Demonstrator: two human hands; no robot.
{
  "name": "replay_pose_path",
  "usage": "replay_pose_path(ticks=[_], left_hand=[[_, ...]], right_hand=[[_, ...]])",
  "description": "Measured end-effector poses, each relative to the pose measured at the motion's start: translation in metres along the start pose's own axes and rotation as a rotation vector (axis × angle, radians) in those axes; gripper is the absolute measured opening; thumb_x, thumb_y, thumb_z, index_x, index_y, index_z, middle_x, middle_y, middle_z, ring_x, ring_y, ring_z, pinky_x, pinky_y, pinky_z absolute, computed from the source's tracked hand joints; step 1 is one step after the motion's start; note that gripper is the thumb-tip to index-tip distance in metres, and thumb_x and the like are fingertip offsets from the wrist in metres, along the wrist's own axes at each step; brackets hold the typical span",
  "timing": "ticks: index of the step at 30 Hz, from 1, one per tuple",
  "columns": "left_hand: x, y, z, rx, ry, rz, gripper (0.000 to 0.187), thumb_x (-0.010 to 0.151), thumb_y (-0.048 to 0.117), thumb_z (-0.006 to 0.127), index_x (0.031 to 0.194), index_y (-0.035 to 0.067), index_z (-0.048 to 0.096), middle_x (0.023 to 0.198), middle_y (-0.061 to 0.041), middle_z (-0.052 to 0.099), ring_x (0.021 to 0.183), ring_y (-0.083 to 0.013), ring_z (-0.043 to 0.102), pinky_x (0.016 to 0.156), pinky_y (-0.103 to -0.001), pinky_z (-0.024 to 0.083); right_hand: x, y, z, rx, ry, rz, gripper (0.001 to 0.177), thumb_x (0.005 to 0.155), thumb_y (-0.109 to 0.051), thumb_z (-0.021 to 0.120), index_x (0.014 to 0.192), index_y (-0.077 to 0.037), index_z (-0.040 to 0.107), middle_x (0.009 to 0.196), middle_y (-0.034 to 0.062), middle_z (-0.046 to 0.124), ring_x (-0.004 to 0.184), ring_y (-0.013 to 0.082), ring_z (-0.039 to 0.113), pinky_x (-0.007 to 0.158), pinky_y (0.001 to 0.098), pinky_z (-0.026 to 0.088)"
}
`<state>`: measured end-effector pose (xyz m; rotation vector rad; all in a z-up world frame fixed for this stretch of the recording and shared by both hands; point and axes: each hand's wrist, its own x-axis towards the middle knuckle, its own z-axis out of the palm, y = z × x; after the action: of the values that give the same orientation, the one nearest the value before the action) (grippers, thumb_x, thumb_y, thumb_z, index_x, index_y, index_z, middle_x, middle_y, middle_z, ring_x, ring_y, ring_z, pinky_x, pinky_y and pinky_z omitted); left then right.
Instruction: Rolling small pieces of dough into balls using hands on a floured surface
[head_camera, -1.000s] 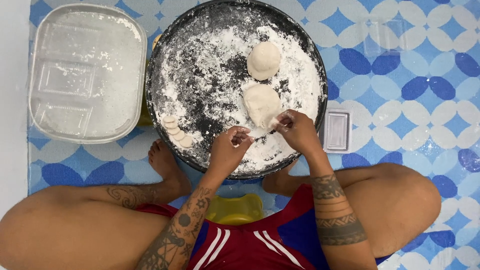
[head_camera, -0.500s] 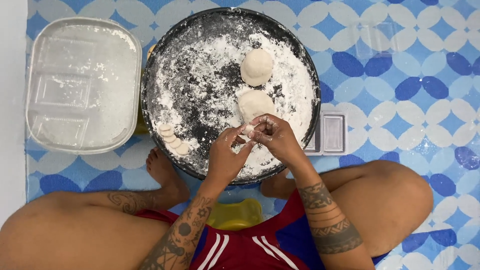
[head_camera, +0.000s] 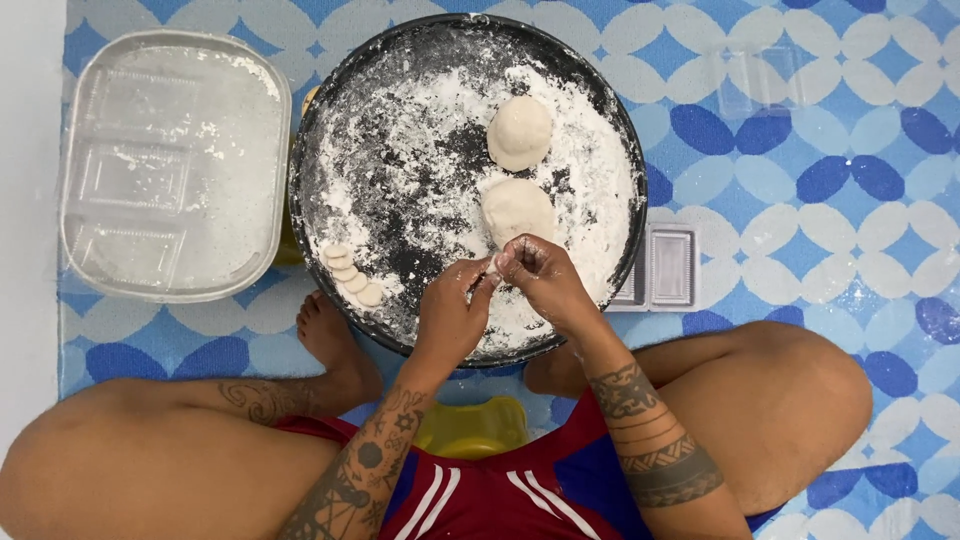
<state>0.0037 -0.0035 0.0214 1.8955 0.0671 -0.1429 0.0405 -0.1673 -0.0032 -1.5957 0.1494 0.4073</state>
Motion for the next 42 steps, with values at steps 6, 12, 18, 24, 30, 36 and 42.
replay_pose_path(ticks=[6,12,18,24,30,36,42], left_hand=[[-0.010,0.056,-0.019,-0.057,-0.045,-0.002,0.041,0.097,0.006,0.058,0.137,-0.001,0.061,0.094,-0.026,0.076,0.084,-0.0418,0.074,0.069,-0.047,0.055],[0.001,-0.001,-0.002,-0.057,0.052,0.046,0.034,0.089,0.018,0.077,0.119,0.003,0.074,0.100,-0.020,0.076,0.088,-0.0367,0.075,0.078,-0.044,0.058],[-0.002,0.002,0.001,-0.061,0.129,-0.006,0.025,0.087,0.016,0.079,0.107,0.001,0.076,0.094,-0.019,0.075,0.087,-0.0370,0.075,0.079,-0.044,0.058],[0.007,-0.005,-0.001,-0.057,0.202,-0.062,0.018,0.094,0.016,0.069,0.103,0.002,0.076,0.089,-0.020,0.074,0.084,-0.0423,0.072,0.074,-0.046,0.058],[0.016,-0.009,-0.009,-0.124,0.231,-0.115,0.022,0.098,0.020,0.064,0.102,0.002,0.076,0.086,-0.019,0.074,0.076,-0.0362,0.073,0.068,-0.044,0.057],[0.018,0.022,-0.012,-0.118,0.252,-0.147,0.024,0.097,0.022,0.064,0.093,0.002,0.077,0.077,-0.017,0.073,0.075,-0.0332,0.073,0.064,-0.042,0.055],[0.022,0.033,-0.011,-0.096,0.292,-0.108,0.026,0.097,0.026,0.065,0.086,0.006,0.077,0.067,-0.014,0.070,0.067,-0.0289,0.071,0.061,-0.040,0.053]], right_hand=[[-0.004,-0.009,-0.001,0.057,0.052,0.062,0.015,0.098,-0.016,0.067,0.090,-0.004,0.066,0.064,0.0050,0.059,0.061,0.0106,0.056,0.060,0.0223,0.043],[-0.009,-0.024,0.008,0.151,0.066,0.071,0.017,0.095,-0.017,0.073,0.091,-0.003,0.066,0.067,0.0066,0.063,0.061,0.0106,0.060,0.059,0.0203,0.048],[-0.002,-0.003,0.016,0.131,0.095,0.098,0.024,0.099,-0.024,0.069,0.085,-0.005,0.068,0.067,0.0085,0.062,0.063,0.0126,0.061,0.063,0.0234,0.052],[-0.007,-0.003,0.018,0.155,0.008,0.091,0.012,0.093,-0.010,0.070,0.101,-0.002,0.069,0.075,0.0062,0.060,0.069,0.0154,0.062,0.070,0.0278,0.053],[-0.002,-0.010,0.026,0.202,0.001,-0.009,0.021,0.093,-0.005,0.073,0.110,0.003,0.064,0.074,0.0072,0.061,0.069,0.0124,0.059,0.068,0.0243,0.049],[-0.003,-0.032,0.040,0.110,0.087,-0.088,0.007,0.099,-0.005,0.059,0.098,-0.003,0.066,0.072,0.0085,0.058,0.070,0.0169,0.055,0.072,0.0303,0.048],[0.010,-0.031,0.051,0.157,0.177,-0.134,0.018,0.106,-0.008,0.049,0.098,-0.003,0.065,0.071,0.0070,0.057,0.070,0.0147,0.053,0.069,0.0288,0.046]])
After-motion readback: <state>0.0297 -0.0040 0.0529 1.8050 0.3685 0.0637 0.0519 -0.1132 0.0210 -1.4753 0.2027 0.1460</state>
